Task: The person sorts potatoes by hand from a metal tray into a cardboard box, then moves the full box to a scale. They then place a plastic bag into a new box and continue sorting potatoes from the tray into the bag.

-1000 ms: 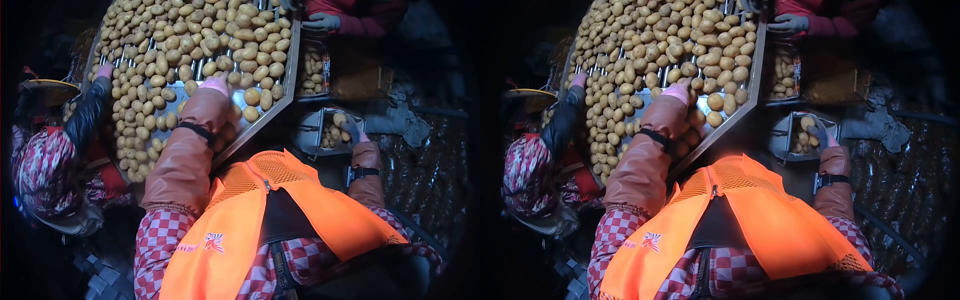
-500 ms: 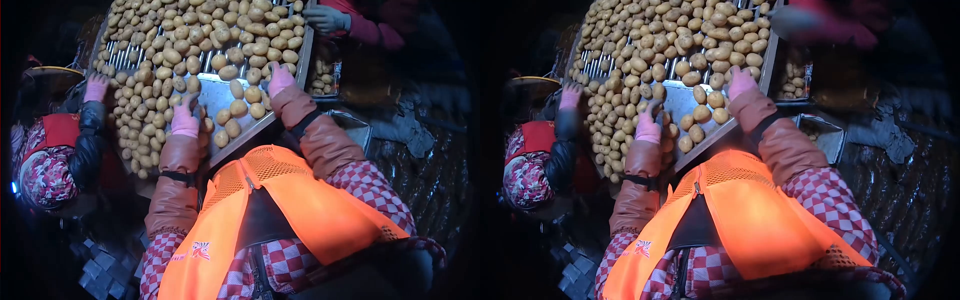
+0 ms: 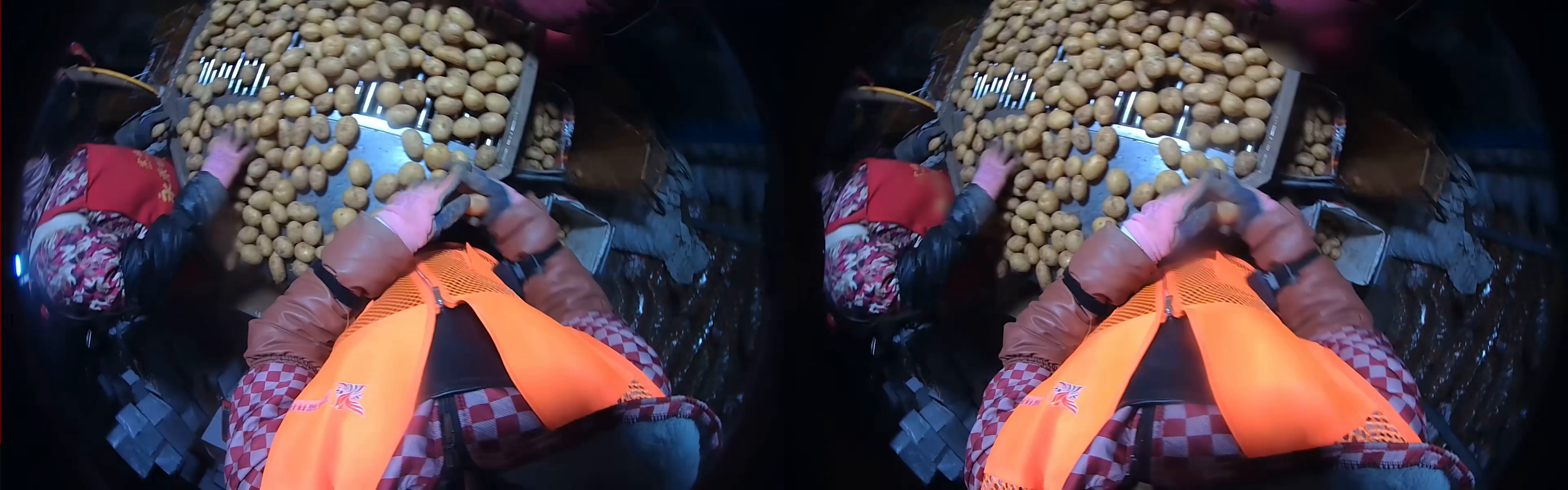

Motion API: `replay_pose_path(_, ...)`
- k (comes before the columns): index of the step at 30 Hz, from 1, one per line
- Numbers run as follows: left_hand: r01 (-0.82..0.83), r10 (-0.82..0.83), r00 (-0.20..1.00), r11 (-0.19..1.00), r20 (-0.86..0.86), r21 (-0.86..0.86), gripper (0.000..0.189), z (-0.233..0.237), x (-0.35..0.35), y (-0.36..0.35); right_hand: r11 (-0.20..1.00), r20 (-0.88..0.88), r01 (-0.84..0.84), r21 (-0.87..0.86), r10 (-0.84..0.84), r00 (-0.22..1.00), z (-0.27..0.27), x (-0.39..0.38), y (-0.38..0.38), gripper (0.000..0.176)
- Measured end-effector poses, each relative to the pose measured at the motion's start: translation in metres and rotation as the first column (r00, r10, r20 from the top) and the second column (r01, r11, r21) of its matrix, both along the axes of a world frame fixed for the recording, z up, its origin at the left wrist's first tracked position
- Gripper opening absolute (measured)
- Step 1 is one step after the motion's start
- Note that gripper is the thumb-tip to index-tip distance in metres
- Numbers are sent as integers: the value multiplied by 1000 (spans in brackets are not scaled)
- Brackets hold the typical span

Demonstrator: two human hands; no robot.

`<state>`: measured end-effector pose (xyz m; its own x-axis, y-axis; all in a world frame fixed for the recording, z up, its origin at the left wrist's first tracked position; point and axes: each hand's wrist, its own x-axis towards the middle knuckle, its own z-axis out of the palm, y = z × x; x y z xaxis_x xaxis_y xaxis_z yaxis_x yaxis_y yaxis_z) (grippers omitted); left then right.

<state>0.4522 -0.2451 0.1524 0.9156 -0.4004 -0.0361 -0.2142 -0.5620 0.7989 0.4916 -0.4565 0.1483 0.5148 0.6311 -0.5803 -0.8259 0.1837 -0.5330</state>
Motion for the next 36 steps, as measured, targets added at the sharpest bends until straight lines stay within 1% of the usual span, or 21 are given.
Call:
replay_pose_path(1, -94, 94, 995, 996, -22, -6, 53, -2, -3, 12, 978, 129, 9, -208, 18, 991, 12, -8, -16, 52)
replay_pose_path(2, -186, 185, 982, 982, -49, -17, 51, -6, -10, 25, 957, 165, 255, -139, -232, 959, 72, -23, -18, 56)
replay_pose_path(4, -413, 413, 910, 911, -28, 22, 42, -9, -17, 57, 892, 256, 315, -323, -238, 937, 57, -22, -72, 61)
replay_pose_path(6, -445, 444, 894, 876, 48, 184, 40, -18, -23, 105, 755, 191, 172, -632, -63, 980, -4, 0, -156, 68)
replay_pose_path(7, -453, 446, 891, 853, 88, 259, 43, -29, -25, 127, 604, 431, 262, -753, 150, 890, -22, 0, -181, 59)
replay_pose_path(9, -528, 332, 844, 646, 420, 551, 47, -52, -23, 148, 245, 534, 476, -845, 447, 718, -48, 11, -198, 59)
replay_pose_path(11, -508, 409, 857, 566, 313, 650, 50, -51, -20, 156, 663, 744, 525, -534, 73, 664, -80, 39, -151, 54)
replay_pose_path(13, -497, 500, 835, 509, 229, 702, 54, -45, -29, 163, 717, 741, 402, -569, 236, 628, -57, 50, -61, 47)
replay_pose_path(17, -545, 569, 780, 411, 262, 730, 63, -43, -94, 179, 647, 719, 313, -695, 633, 288, -30, 82, 36, 46)
replay_pose_path(19, -579, 641, 724, 364, 255, 729, 64, -39, -120, 187, 496, 611, 457, -739, 779, 142, -38, 103, 56, 68)
replay_pose_path(21, -599, 764, 616, 296, 192, 744, 62, -40, -147, 200, 225, 411, 436, -872, 821, 397, -50, 103, 81, 81)
replay_pose_path(23, -670, 889, 437, 220, 137, 709, 57, -46, -168, 215, 61, 204, 413, -909, 929, 310, -37, 76, 119, 88)
replay_pose_path(24, -662, 906, 394, 163, 155, 732, 53, -44, -172, 218, 277, 362, 333, -902, 903, 231, -62, 76, 125, 89)
replay_pose_path(25, -649, 921, 350, 106, 172, 753, 49, -40, -174, 220, 248, 335, 369, -895, 923, 190, -54, 58, 145, 86)
replay_pose_path(27, -693, 901, 337, 40, 274, 720, 43, -42, -172, 223, 419, 392, 255, -871, 907, -151, -72, 43, 163, 76)
replay_pose_path(28, -752, 860, 358, 36, 363, 658, 41, -50, -159, 231, 337, 342, 110, -935, 939, 29, -54, 31, 191, 74)
replay_pose_path(29, -804, 813, 373, 42, 448, 593, 40, -56, -144, 241, 439, 439, -2, -899, 899, -10, -41, 27, 199, 69)
replay_pose_path(31, -887, 908, 392, 330, 148, 323, 40, -54, -99, 273, 411, 416, -100, -906, 908, -40, -37, 14, 217, 62)
replay_pose_path(33, -915, 919, 376, 347, 121, 207, 42, -70, -58, 307, 565, 598, -211, -798, 786, -158, -56, 17, 220, 59)
replay_pose_path(34, -859, 890, 426, 342, 162, 381, 43, -55, -53, 300, 632, 702, -409, -658, 711, -30, -46, 22, 219, 54)
replay_pose_path(36, -677, 819, 535, 267, 210, 686, 46, -28, -42, 281, 640, 670, -458, -617, 732, 122, -42, 39, 220, 49)
